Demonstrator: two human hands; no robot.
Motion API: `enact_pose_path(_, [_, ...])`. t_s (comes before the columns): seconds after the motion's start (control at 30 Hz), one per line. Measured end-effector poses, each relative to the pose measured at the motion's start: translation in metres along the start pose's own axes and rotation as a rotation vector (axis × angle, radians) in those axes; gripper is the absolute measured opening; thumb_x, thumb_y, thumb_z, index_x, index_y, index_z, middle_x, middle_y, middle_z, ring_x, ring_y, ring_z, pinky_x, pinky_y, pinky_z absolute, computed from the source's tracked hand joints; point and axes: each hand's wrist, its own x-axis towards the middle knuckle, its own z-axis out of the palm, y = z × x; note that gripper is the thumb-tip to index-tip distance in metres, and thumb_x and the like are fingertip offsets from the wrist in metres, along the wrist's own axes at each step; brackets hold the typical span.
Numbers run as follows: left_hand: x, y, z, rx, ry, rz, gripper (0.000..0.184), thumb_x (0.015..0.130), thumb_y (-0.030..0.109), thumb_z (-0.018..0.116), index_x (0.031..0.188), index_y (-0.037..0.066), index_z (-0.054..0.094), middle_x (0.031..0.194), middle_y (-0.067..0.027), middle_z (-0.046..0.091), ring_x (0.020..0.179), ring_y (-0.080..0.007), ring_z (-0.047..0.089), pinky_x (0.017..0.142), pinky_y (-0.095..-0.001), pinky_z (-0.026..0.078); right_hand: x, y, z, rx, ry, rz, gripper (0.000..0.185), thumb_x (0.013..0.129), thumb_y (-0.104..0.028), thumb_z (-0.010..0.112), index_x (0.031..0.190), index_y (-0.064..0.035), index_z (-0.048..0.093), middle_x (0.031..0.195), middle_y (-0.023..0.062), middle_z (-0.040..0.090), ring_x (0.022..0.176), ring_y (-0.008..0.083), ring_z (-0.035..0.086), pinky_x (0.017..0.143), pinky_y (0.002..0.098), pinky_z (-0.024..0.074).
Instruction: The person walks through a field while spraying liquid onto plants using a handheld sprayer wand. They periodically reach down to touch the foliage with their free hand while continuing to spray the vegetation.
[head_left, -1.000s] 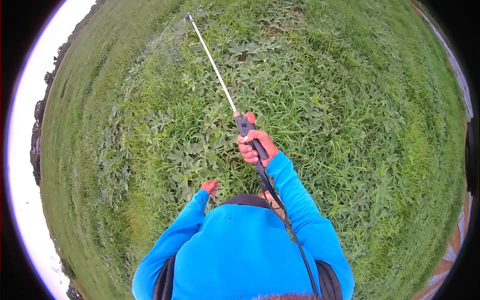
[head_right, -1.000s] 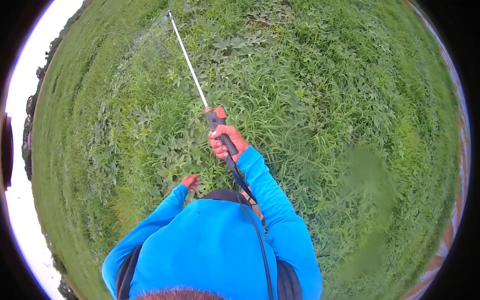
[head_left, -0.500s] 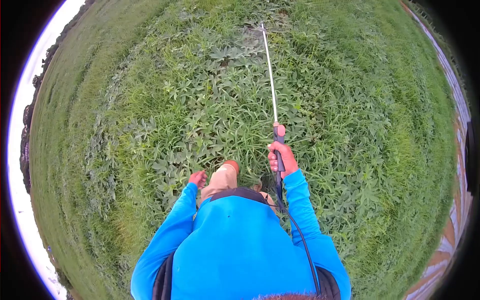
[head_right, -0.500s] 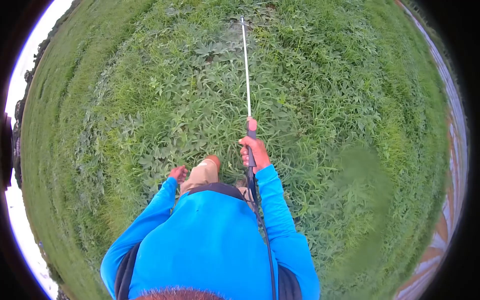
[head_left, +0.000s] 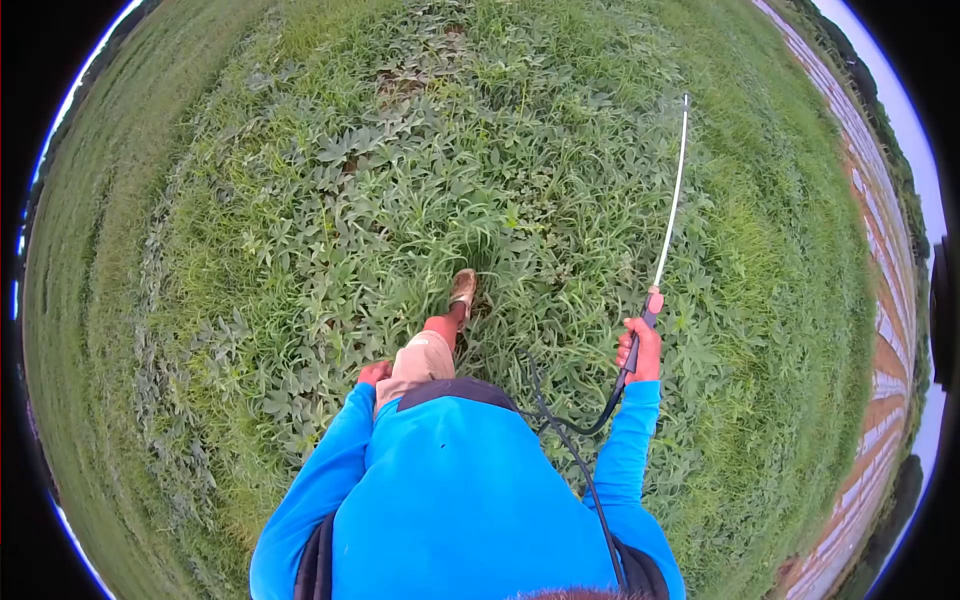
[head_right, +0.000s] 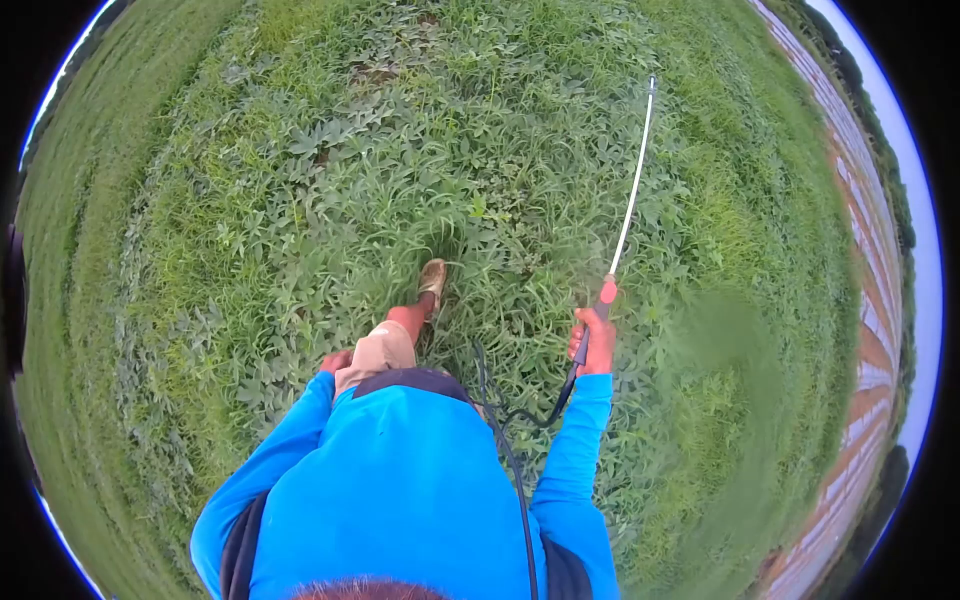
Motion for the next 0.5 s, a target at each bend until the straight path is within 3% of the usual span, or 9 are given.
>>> enact_pose_path(0.03, [0.017, 0.007, 0.002, -0.415, 0.017, -0.137, 0.038, 0.081, 0.038, 0.054, 0.1, 0.006, 0.062, 0.079, -0.0112, 0.063, 0.063, -0.0208, 0.058, 0.058, -0.034, 0.047, 0.007, -0.007, -0.007, 0.002, 0.072, -0.041, 0.022, 0.072, -0.022, 0.062, 0.075, -0.01, 0.044, 0.052, -0.0001, 0.04, 0.036, 0.0105, 0.037, 0.031, 0.0253, 0.0297])
enact_pose_path(0.07, [0.043, 0.02, 0.002, -0.479, -0.017, -0.35, 0.035, 0.082, 0.037, 0.055, 0.091, 0.004, 0.061, 0.063, -0.0054, 0.054, 0.043, -0.0135, 0.043, 0.039, -0.0294, 0.035, 0.016, -0.015, -0.014, 0.008, 0.132, -0.064, 0.022, 0.072, -0.021, 0.062, 0.076, -0.0099, 0.044, 0.052, 0.0003, 0.04, 0.035, 0.0111, 0.037, 0.031, 0.0259, 0.0299])
enact_pose_path(0.17, [0.084, 0.067, -0.003, -0.407, -0.132, -0.406, 0.041, 0.085, 0.043, 0.047, 0.091, 0.006, 0.062, 0.072, -0.0076, 0.061, 0.056, -0.0195, 0.054, 0.049, -0.0351, 0.043, 0.04, -0.045, -0.021, -0.022, 0.298, -0.109, 0.022, 0.075, -0.026, 0.06, 0.072, -0.0121, 0.044, 0.051, -0.0008, 0.041, 0.037, 0.0089, 0.037, 0.032, 0.0237, 0.0294])
enact_pose_path(0.23, [0.113, 0.093, -0.001, -0.37, -0.131, -0.338, 0.04, 0.086, 0.043, 0.046, 0.089, 0.005, 0.06, 0.069, -0.0062, 0.059, 0.054, -0.0194, 0.054, 0.047, -0.0346, 0.042, 0.063, -0.061, -0.03, -0.036, 0.333, -0.124, 0.023, 0.074, -0.027, 0.061, 0.071, -0.0131, 0.043, 0.051, -0.0009, 0.041, 0.037, 0.0091, 0.037, 0.033, 0.0237, 0.029])
enact_pose_path(0.3, [0.158, 0.105, 0.007, -0.501, -0.152, -0.31, 0.037, 0.084, 0.04, 0.051, 0.086, 0.005, 0.06, 0.062, -0.0031, 0.051, 0.04, -0.013, 0.041, 0.033, -0.0281, 0.029, 0.086, -0.076, -0.029, -0.008, 0.409, -0.153, 0.023, 0.074, -0.028, 0.061, 0.072, -0.0137, 0.044, 0.052, -0.0012, 0.041, 0.037, 0.009, 0.037, 0.033, 0.0236, 0.0292])
enact_pose_path(0.33, [0.164, 0.123, 0.002, -0.461, -0.173, -0.229, 0.038, 0.084, 0.042, 0.052, 0.088, 0.005, 0.06, 0.065, -0.0027, 0.051, 0.042, -0.0125, 0.042, 0.035, -0.0273, 0.03, 0.092, -0.088, -0.021, 0.016, 0.379, -0.142, 0.023, 0.075, -0.03, 0.06, 0.072, -0.0142, 0.044, 0.052, -0.0014, 0.04, 0.038, 0.0089, 0.037, 0.034, 0.0237, 0.0297])
enact_pose_path(0.43, [0.192, 0.165, -0.007, -0.506, -0.234, -0.253, 0.034, 0.086, 0.041, 0.047, 0.084, 0.009, 0.058, 0.066, -0.0029, 0.054, 0.05, -0.015, 0.05, 0.042, -0.031, 0.038, 0.113, -0.113, 0.003, 0.118, 0.307, -0.106, 0.025, 0.073, -0.03, 0.062, 0.076, -0.0139, 0.044, 0.053, -0.0017, 0.037, 0.039, 0.0096, 0.036, 0.034, 0.0245, 0.0283])
enact_pose_path(0.5, [0.212, 0.185, -0.014, -0.573, -0.244, -0.233, 0.033, 0.086, 0.04, 0.048, 0.08, 0.009, 0.056, 0.063, -0.0021, 0.052, 0.047, -0.0133, 0.047, 0.04, -0.0304, 0.035, 0.124, -0.126, 0.021, 0.127, 0.25, -0.083, 0.024, 0.075, -0.033, 0.059, 0.078, -0.0135, 0.046, 0.056, -0.0017, 0.038, 0.042, 0.0097, 0.037, 0.037, 0.0247, 0.0301])
